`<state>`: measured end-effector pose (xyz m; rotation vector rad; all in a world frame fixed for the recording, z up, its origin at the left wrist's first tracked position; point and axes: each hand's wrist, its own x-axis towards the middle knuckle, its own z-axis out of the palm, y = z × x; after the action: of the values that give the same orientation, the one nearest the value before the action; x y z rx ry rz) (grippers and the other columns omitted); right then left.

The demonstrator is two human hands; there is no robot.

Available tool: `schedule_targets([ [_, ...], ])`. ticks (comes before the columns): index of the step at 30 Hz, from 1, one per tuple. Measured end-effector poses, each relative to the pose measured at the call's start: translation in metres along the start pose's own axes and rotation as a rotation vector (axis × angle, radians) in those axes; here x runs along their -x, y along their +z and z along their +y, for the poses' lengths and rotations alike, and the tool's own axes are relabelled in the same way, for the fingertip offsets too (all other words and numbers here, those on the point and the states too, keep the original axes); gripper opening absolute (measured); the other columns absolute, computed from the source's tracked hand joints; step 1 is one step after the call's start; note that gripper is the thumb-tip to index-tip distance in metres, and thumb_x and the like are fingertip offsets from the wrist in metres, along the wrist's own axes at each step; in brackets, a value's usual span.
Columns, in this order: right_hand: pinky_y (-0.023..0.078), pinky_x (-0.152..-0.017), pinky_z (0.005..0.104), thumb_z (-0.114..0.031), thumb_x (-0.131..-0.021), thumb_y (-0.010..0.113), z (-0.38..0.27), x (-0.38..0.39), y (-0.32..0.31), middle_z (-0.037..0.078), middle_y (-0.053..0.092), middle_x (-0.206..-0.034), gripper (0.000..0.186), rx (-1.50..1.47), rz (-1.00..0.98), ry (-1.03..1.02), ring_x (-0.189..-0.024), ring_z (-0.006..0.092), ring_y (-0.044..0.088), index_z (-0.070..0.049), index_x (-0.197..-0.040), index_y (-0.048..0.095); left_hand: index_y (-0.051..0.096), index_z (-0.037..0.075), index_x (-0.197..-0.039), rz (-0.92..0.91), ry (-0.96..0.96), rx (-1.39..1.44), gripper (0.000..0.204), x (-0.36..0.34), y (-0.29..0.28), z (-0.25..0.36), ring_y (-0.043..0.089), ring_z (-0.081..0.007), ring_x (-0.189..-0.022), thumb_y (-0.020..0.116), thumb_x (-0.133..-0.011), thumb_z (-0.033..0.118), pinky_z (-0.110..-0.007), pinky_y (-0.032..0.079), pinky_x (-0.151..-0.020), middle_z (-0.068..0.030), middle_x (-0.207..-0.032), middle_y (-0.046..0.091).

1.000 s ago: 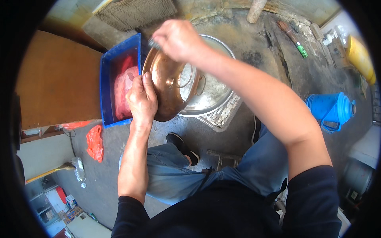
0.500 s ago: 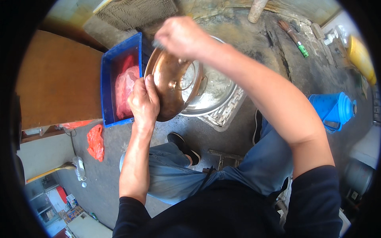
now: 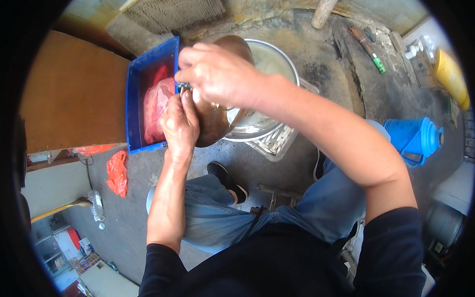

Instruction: The person scrubs a copper-colored lid with a steel wool pad over a bucket of water, then places the lid on the floor. The person then scrubs the inside of the bucket with the same pad, stands up, and walks outside.

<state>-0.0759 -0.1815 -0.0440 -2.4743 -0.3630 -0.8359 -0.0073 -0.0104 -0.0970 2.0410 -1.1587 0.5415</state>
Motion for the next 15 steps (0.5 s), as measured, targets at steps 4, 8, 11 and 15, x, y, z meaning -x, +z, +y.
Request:
schedule_targets([
  [4, 0.056, -0.084, 0.0396, 0.001, -0.083, 0.066, 0.068, 0.007, -0.004, 0.011, 0.067, -0.100, 0.024, 0.229, 0.144, 0.182, -0.097, 0.0288, 0.066, -0.006, -0.104, 0.075, 0.056, 0.004, -0.083, -0.020, -0.025, -0.012, 0.019, -0.005, 0.000, 0.004, 0.063, -0.0383, -0.051, 0.063, -0.098, 0.013, -0.046, 0.049, -0.045, -0.0196, -0.058, 0.060],
  [8, 0.054, -0.086, 0.0397, 0.000, -0.081, 0.068, 0.031, -0.001, 0.000, 0.012, 0.067, -0.101, 0.024, 0.147, 0.094, 0.023, -0.098, 0.0292, 0.065, -0.004, -0.104, 0.074, 0.055, 0.003, -0.083, -0.022, -0.027, -0.034, 0.019, 0.000, -0.002, -0.003, 0.064, -0.0385, -0.051, 0.063, -0.098, 0.013, -0.047, 0.049, -0.045, -0.0198, -0.058, 0.061],
  [11, 0.054, -0.088, 0.0387, 0.001, -0.080, 0.067, 0.051, 0.003, -0.005, 0.011, 0.066, -0.100, 0.026, 0.260, 0.119, 0.062, -0.098, 0.0296, 0.063, -0.004, -0.104, 0.074, 0.055, 0.003, -0.083, -0.025, -0.029, -0.012, 0.018, -0.003, -0.002, -0.001, 0.064, -0.0387, -0.052, 0.063, -0.097, 0.013, -0.047, 0.049, -0.045, -0.0201, -0.058, 0.061],
  [15, 0.054, -0.088, 0.0385, 0.003, -0.079, 0.067, 0.035, 0.008, 0.007, 0.012, 0.066, -0.102, 0.028, 0.127, 0.144, 0.054, -0.097, 0.0308, 0.063, -0.005, -0.105, 0.074, 0.056, 0.003, -0.085, -0.026, -0.035, -0.016, 0.017, 0.003, -0.004, -0.002, 0.064, -0.0392, -0.052, 0.063, -0.097, 0.012, -0.047, 0.049, -0.045, -0.0204, -0.059, 0.061],
])
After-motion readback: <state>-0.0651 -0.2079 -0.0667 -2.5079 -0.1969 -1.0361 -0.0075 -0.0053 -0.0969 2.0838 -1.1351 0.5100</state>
